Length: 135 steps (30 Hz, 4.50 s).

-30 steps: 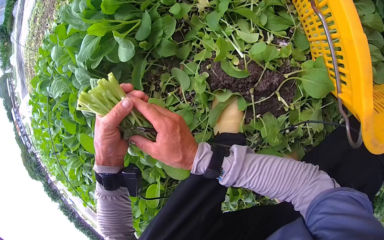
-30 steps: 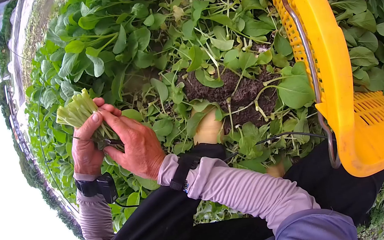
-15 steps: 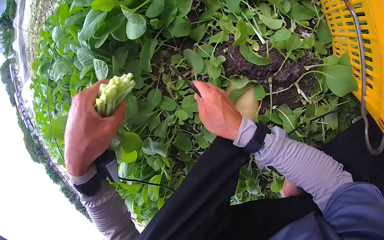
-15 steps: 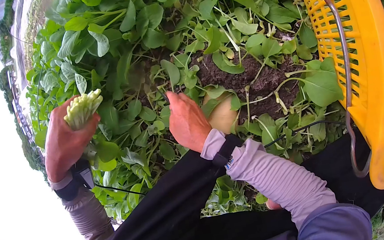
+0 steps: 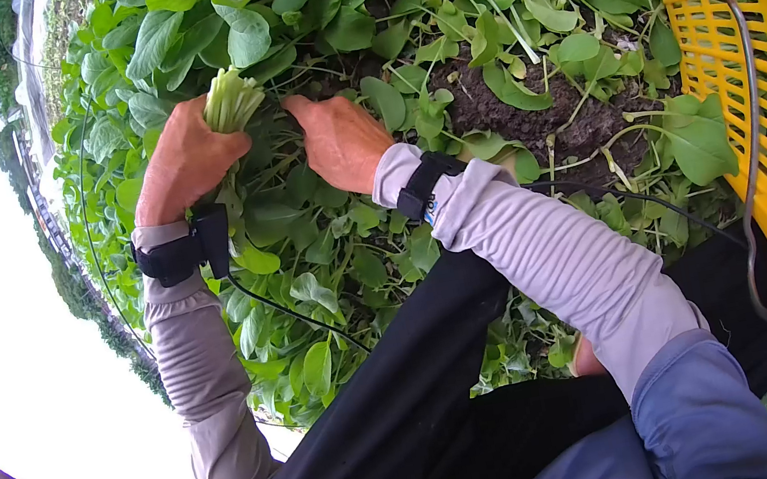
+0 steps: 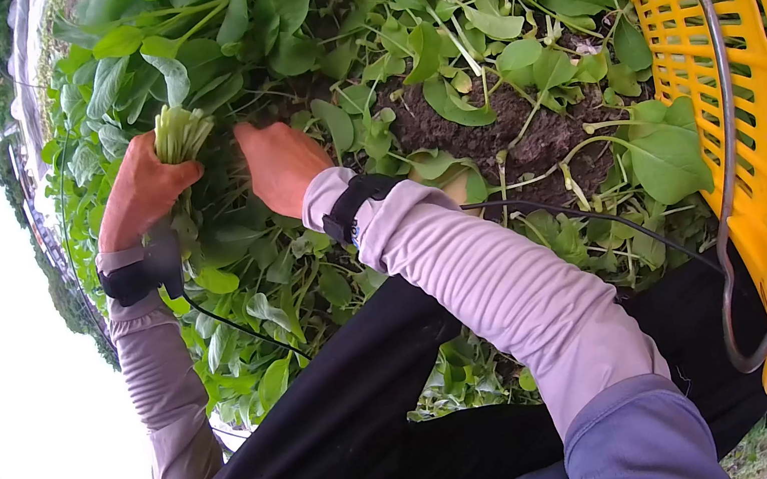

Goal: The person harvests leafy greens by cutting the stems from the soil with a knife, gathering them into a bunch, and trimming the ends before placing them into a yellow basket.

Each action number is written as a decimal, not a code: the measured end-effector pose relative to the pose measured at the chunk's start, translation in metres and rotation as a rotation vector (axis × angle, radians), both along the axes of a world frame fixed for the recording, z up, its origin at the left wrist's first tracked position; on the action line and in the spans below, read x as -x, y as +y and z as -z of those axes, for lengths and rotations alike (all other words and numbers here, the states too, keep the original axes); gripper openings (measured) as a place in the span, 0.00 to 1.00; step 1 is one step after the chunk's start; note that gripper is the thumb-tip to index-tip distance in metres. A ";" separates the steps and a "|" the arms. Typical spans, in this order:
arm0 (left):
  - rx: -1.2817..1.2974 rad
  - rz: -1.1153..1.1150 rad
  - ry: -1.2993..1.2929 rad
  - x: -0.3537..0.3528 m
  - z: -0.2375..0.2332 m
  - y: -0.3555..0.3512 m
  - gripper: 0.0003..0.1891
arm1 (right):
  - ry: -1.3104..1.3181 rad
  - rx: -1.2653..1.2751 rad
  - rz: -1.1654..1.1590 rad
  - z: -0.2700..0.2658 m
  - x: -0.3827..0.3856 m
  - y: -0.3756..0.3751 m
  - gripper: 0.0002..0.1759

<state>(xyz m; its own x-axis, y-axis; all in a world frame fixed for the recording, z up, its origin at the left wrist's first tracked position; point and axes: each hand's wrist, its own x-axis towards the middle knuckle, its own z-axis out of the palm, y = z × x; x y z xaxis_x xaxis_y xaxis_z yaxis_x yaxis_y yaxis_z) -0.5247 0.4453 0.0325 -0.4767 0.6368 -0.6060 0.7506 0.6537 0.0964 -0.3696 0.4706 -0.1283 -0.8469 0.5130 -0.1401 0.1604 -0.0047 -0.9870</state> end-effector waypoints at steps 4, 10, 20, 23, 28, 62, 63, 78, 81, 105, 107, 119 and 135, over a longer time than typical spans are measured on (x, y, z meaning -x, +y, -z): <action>-0.069 -0.096 0.055 0.016 -0.002 -0.005 0.21 | -0.072 0.134 0.220 0.029 0.028 0.005 0.25; 0.089 -0.031 0.255 0.008 0.011 -0.022 0.22 | -0.011 0.167 0.222 0.025 0.000 0.001 0.25; 0.023 0.114 0.462 0.032 0.047 -0.055 0.15 | -0.022 0.167 0.056 0.012 0.015 -0.030 0.20; -0.002 0.119 0.488 0.023 0.044 -0.054 0.15 | -0.093 0.174 0.069 0.029 0.047 -0.041 0.19; -0.024 0.076 0.517 0.022 0.043 -0.059 0.15 | 0.061 0.062 0.152 0.052 0.072 -0.051 0.11; -0.307 0.131 0.315 -0.086 -0.087 -0.042 0.27 | 0.348 0.521 0.391 -0.026 -0.027 0.006 0.06; -0.294 0.160 0.306 -0.100 -0.101 -0.036 0.27 | 0.400 0.342 0.373 -0.031 -0.038 0.016 0.05; -0.279 -0.278 -0.279 -0.090 -0.046 -0.025 0.12 | 0.177 0.502 0.029 -0.040 -0.111 0.040 0.11; -0.284 -0.281 -0.309 -0.095 -0.043 -0.020 0.12 | 0.307 0.708 0.066 -0.055 -0.101 0.039 0.14; -0.281 -0.259 -0.043 -0.057 -0.054 -0.034 0.10 | -0.033 0.084 0.108 -0.003 -0.079 -0.020 0.17; -0.243 -0.206 -0.055 -0.054 -0.043 -0.039 0.10 | 0.192 -0.150 0.402 0.005 -0.076 -0.040 0.23; 0.217 -0.013 0.163 0.017 0.095 -0.059 0.18 | 0.000 0.106 0.048 0.030 0.000 -0.055 0.10; -0.282 -0.165 -0.160 -0.052 -0.008 -0.046 0.11 | 0.272 1.403 0.322 -0.028 -0.033 -0.043 0.20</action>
